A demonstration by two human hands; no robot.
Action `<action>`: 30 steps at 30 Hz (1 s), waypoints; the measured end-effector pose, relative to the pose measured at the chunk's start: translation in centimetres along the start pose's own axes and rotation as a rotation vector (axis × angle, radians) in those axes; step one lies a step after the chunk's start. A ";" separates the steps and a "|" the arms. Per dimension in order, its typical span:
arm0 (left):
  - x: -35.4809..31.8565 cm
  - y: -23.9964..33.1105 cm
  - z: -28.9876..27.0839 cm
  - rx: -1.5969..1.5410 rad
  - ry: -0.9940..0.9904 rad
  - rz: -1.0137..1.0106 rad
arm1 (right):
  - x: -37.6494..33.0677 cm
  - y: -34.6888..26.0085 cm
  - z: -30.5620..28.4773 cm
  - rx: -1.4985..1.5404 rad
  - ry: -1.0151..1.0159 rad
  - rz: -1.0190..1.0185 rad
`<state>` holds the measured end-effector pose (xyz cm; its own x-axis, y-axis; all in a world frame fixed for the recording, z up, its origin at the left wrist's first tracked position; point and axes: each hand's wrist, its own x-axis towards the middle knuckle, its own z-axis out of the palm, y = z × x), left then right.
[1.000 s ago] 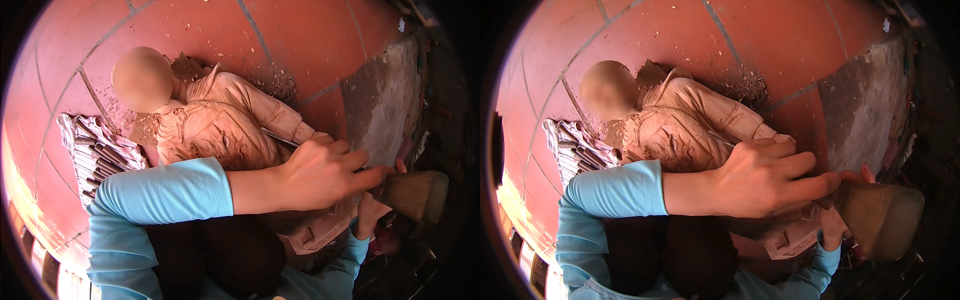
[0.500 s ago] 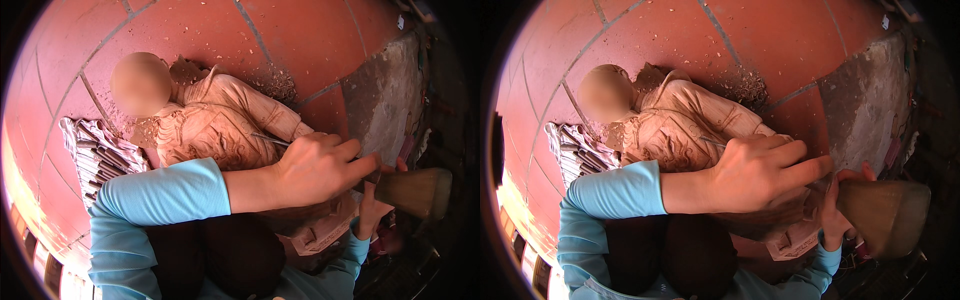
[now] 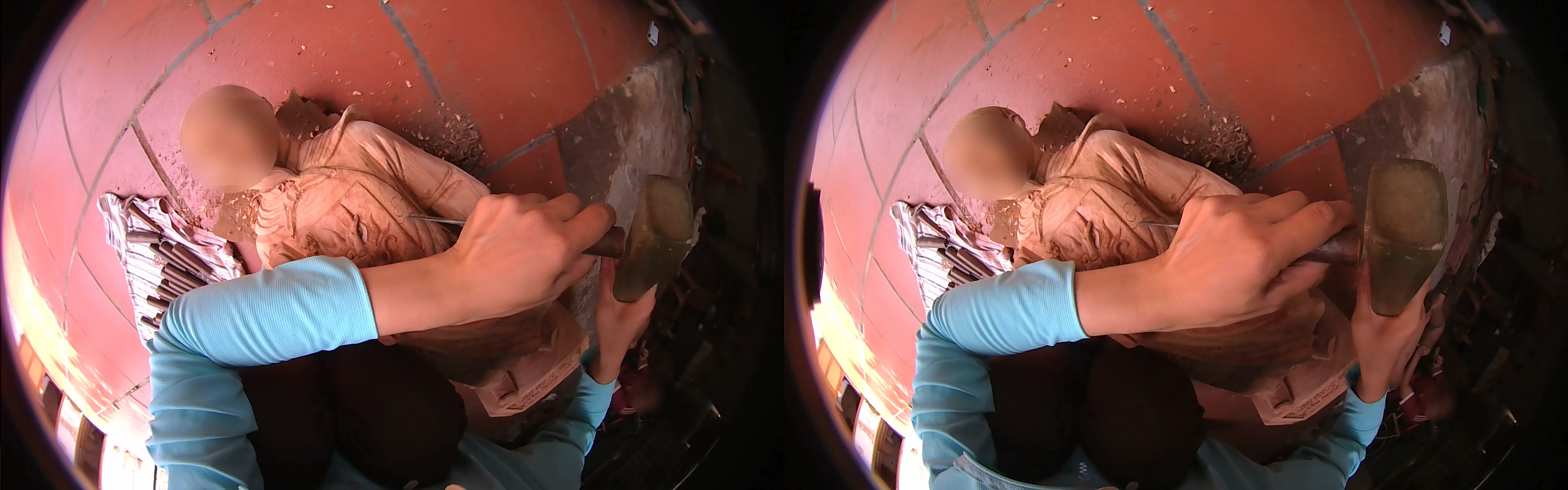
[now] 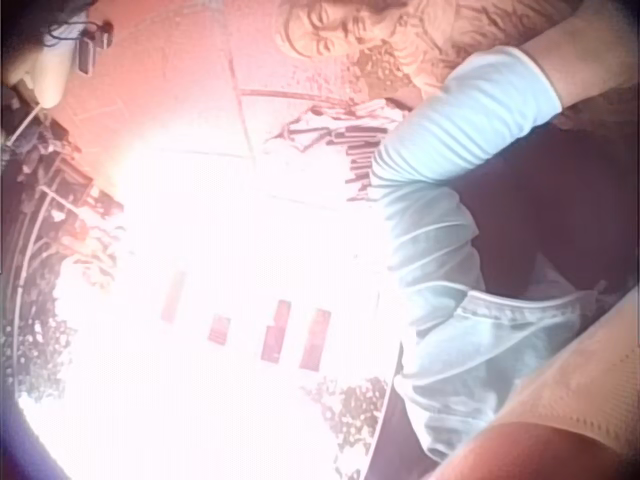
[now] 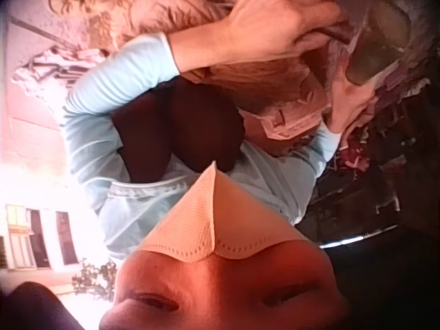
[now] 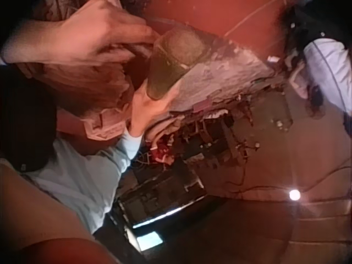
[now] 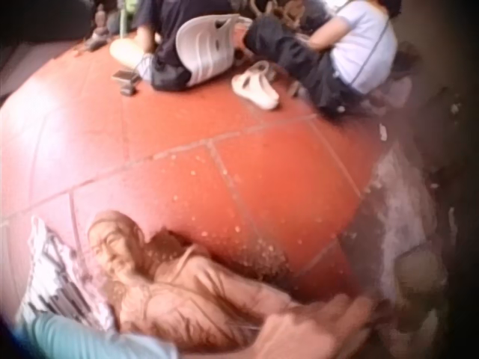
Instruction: The person carves a wooden sculpture of a figure using a chisel and a mallet. They repeatedly strike the chisel to shape the wood, occasionally switching tools from a collection laid out on a cloth nearby.
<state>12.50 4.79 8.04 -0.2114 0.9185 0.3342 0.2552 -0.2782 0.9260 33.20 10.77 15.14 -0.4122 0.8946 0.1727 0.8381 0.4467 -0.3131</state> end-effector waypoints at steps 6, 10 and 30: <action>0.1 -0.1 -0.1 -0.002 0.007 -0.005 | -0.2 -0.1 0.1 0.242 0.000 0.103; -1.2 0.2 -1.3 0.032 0.042 0.230 | -0.9 0.8 0.3 0.057 -0.045 0.086; -1.5 1.3 -11.8 -0.103 0.117 -0.515 | 1.9 1.8 11.2 0.409 0.021 -0.168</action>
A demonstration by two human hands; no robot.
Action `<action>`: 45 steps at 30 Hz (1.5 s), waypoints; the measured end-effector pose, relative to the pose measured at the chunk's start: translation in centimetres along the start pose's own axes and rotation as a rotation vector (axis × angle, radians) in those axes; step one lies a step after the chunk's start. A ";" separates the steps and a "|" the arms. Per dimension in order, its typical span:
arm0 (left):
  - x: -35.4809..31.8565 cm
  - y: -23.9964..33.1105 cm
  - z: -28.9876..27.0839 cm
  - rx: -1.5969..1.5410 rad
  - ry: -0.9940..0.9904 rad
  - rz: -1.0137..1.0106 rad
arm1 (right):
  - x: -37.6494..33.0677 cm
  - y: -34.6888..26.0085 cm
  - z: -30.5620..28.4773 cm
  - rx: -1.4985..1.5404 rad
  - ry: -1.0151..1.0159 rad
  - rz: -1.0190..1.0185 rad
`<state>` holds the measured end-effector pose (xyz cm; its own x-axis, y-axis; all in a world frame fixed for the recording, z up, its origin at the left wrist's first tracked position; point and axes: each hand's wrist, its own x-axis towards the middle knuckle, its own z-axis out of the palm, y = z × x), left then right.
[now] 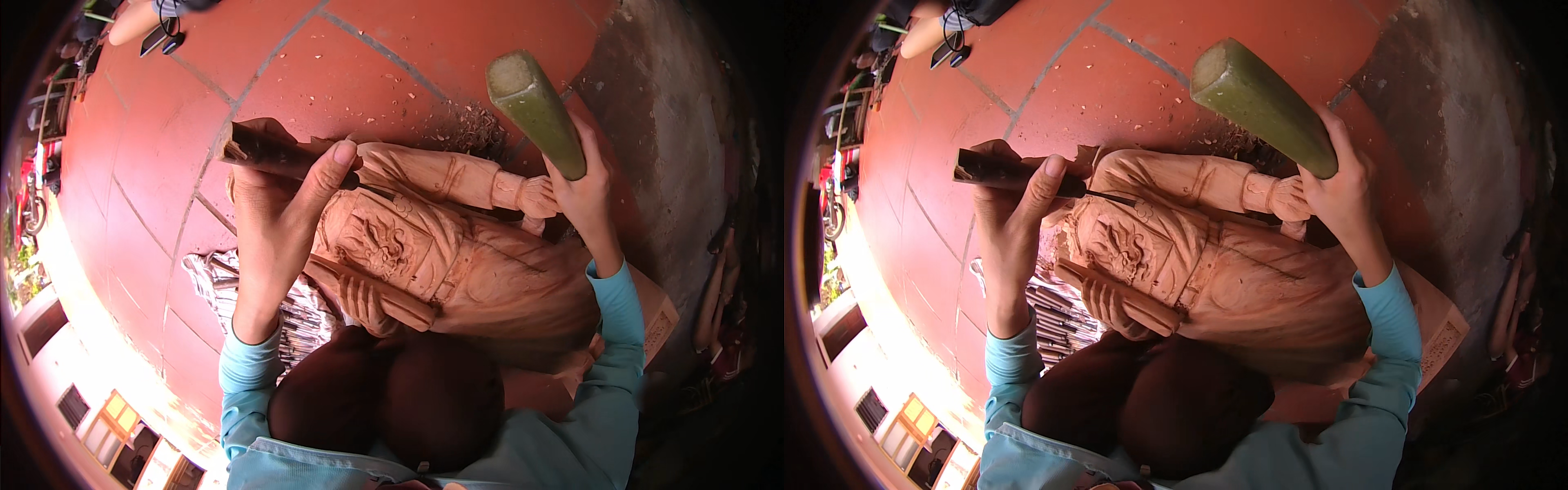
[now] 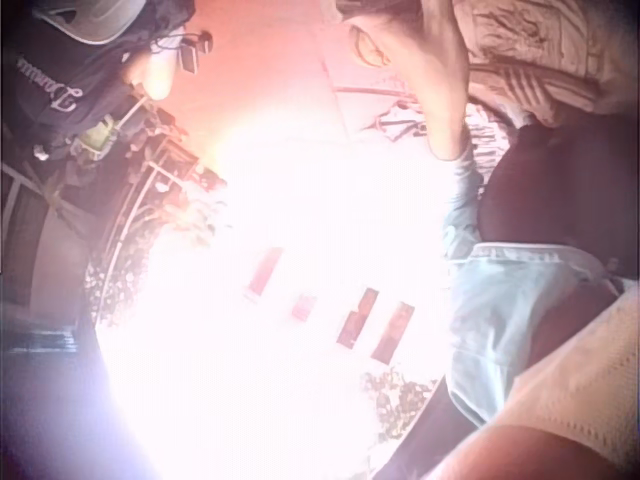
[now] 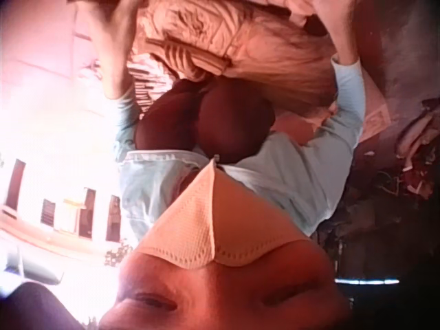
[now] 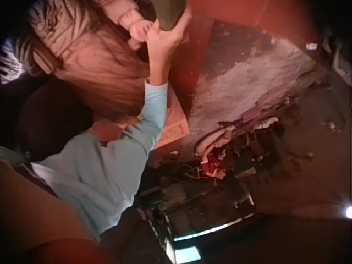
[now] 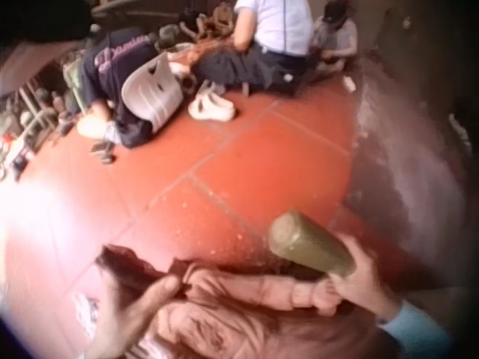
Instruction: The person carves a wooden sculpture of a figure using a chisel and a mallet. They repeatedly strike the chisel to shape the wood, occasionally switching tools from a collection laid out on a cloth nearby.
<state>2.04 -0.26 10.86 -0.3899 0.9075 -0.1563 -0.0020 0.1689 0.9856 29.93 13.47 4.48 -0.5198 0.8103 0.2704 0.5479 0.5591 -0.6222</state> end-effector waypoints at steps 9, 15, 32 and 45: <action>-1.0 -3.9 1.2 0.128 -0.092 -0.089 | -0.9 0.7 1.3 0.173 0.025 0.104; -1.8 -3.6 1.4 0.031 -0.057 -0.108 | -0.7 0.1 1.2 0.183 -0.002 0.151; -2.7 -4.2 1.7 0.251 0.012 0.061 | -0.4 0.4 1.2 0.154 -0.004 0.111; -3.5 -3.8 2.4 0.737 -0.051 0.543 | 8.3 -9.6 -5.6 0.258 -0.251 -0.233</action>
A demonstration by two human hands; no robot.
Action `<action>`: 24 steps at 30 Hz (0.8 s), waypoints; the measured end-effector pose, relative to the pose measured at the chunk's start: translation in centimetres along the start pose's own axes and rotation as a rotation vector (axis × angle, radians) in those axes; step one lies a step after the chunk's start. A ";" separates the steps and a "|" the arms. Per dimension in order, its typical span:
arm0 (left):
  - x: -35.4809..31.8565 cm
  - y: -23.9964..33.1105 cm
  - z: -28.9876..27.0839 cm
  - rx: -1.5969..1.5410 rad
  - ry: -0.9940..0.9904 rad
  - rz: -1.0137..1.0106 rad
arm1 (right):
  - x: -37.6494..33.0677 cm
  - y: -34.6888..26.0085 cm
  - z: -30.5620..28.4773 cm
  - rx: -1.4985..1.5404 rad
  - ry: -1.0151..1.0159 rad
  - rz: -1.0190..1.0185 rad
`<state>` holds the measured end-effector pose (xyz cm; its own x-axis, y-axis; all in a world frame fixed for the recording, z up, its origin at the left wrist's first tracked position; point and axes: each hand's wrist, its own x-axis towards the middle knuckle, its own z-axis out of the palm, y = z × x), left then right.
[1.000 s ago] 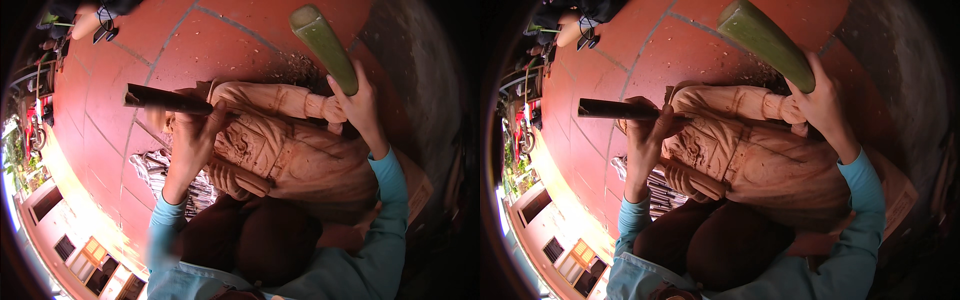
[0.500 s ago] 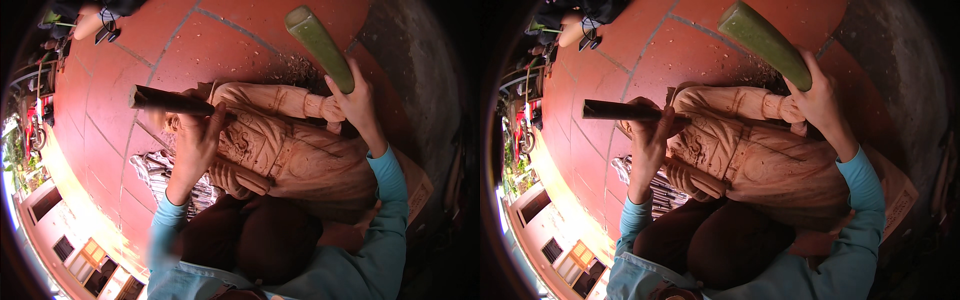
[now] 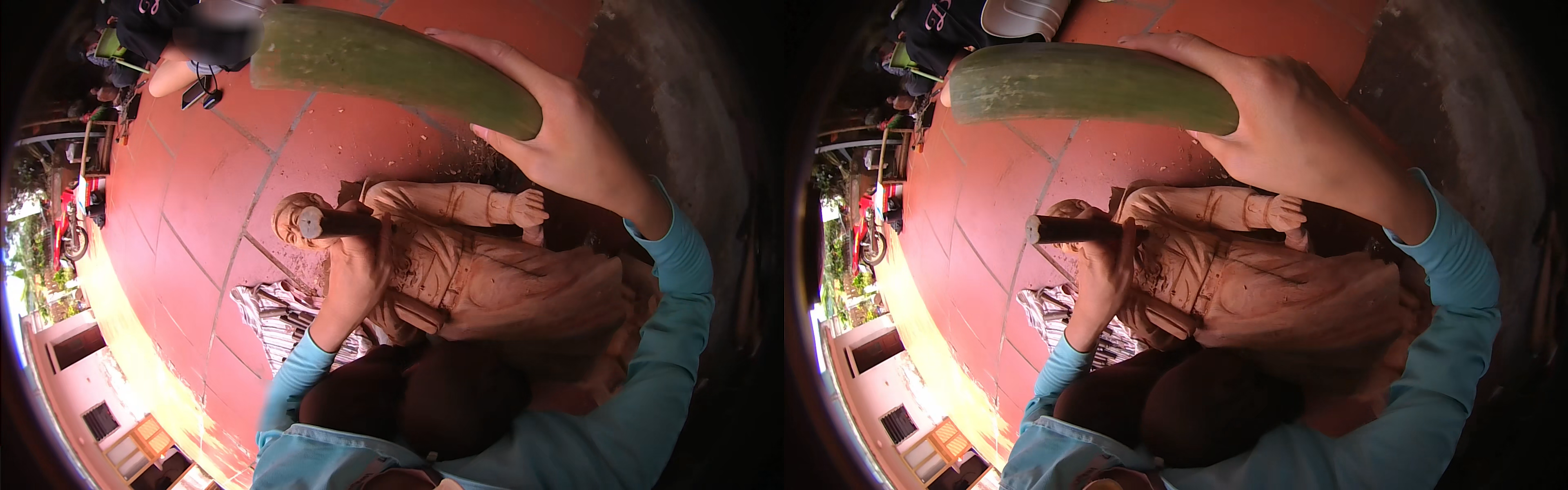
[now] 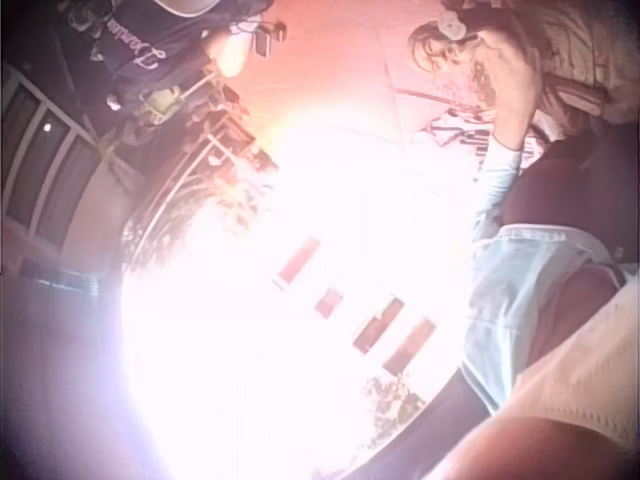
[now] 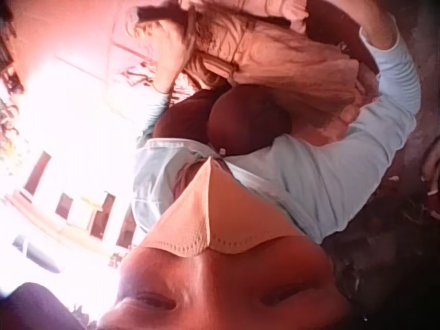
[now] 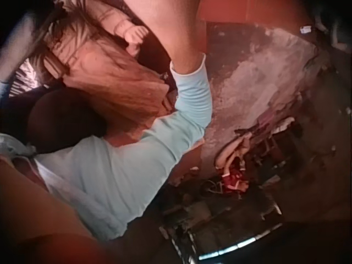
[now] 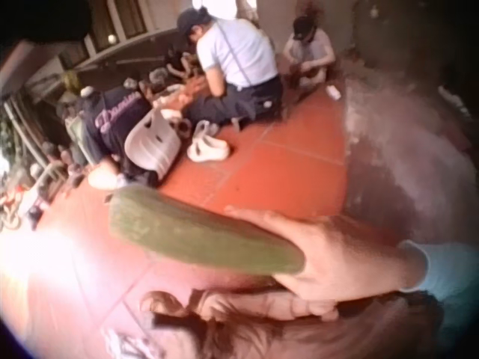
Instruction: The person carves a wooden sculpture of a figure using a chisel and a mallet. They repeatedly strike the chisel to shape the wood, occasionally switching tools from a collection laid out on a cloth nearby.
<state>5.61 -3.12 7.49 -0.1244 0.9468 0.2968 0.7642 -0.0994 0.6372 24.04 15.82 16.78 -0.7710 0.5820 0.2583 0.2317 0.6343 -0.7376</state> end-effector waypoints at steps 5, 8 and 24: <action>0.3 1.0 0.1 -0.095 -0.017 -0.161 | 1.2 -3.0 -1.4 -0.487 -0.173 -0.212; 0.2 0.9 0.1 -0.063 0.003 -0.110 | 1.0 -2.5 -0.9 -0.274 0.023 -0.269; 1.6 1.9 -0.3 -0.572 0.306 -0.161 | -0.6 -0.5 1.1 -0.278 -0.033 -0.141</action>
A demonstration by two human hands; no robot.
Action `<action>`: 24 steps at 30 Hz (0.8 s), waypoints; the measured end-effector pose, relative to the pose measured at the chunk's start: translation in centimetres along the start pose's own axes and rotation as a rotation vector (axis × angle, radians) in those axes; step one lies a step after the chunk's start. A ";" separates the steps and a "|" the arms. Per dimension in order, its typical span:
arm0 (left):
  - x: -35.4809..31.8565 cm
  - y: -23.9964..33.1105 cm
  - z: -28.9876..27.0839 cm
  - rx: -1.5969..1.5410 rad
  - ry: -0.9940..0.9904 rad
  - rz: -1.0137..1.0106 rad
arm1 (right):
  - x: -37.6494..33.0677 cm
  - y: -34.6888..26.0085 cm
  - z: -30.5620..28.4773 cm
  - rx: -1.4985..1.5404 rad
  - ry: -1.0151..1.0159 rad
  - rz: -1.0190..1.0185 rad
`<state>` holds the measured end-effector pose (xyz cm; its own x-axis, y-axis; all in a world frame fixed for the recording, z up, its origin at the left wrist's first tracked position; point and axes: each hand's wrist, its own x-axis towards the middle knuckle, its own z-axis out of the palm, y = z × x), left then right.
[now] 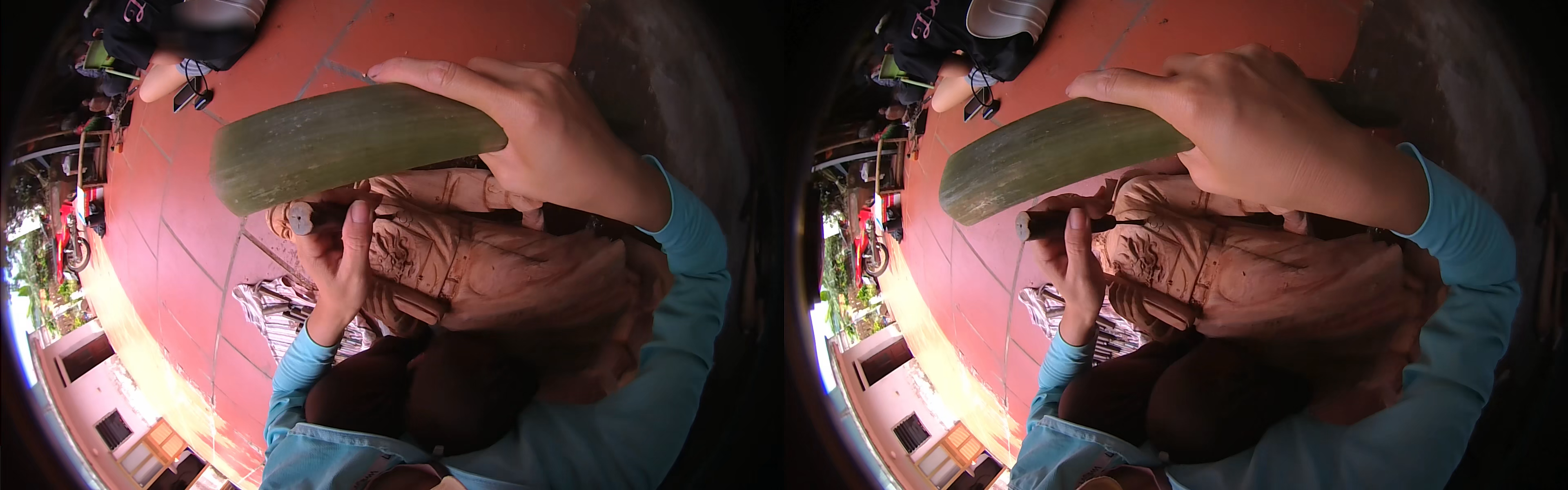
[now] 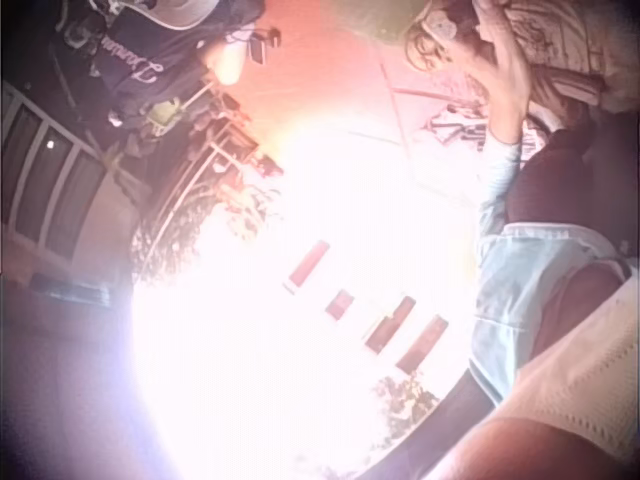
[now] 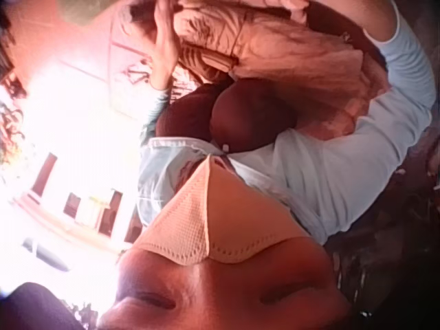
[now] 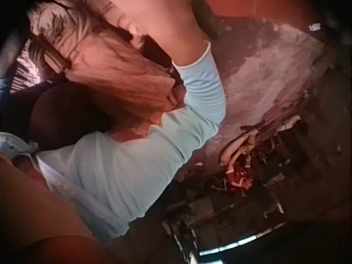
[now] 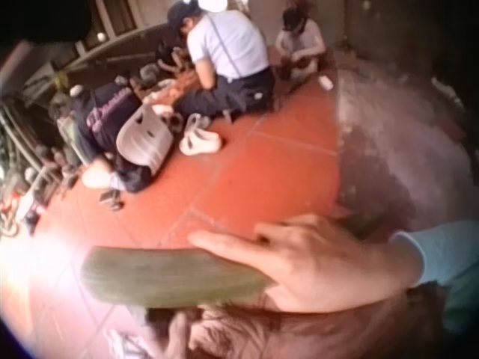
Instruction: The person carves a wooden sculpture of a figure using a chisel and a mallet. They repeatedly strike the chisel to shape the wood, occasionally switching tools from a collection laid out on a cloth nearby.
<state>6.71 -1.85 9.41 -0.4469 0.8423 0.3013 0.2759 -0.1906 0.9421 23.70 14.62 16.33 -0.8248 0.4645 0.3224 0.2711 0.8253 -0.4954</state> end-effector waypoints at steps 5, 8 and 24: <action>1.6 -0.4 2.4 -0.327 0.210 -0.103 | 0.6 0.6 0.6 0.145 0.038 0.035; 3.5 -0.8 2.3 -0.403 0.182 -0.185 | 1.7 0.9 0.1 0.226 0.044 0.050; 7.7 -1.9 3.6 -0.288 -0.078 -0.491 | 2.8 3.2 -1.3 -0.179 -0.092 0.081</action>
<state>5.83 6.79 9.38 -0.3969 0.8995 -0.1828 -0.1954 0.1118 0.9743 22.95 19.00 16.65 -0.8363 0.5071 0.2084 0.4153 0.8341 -0.3629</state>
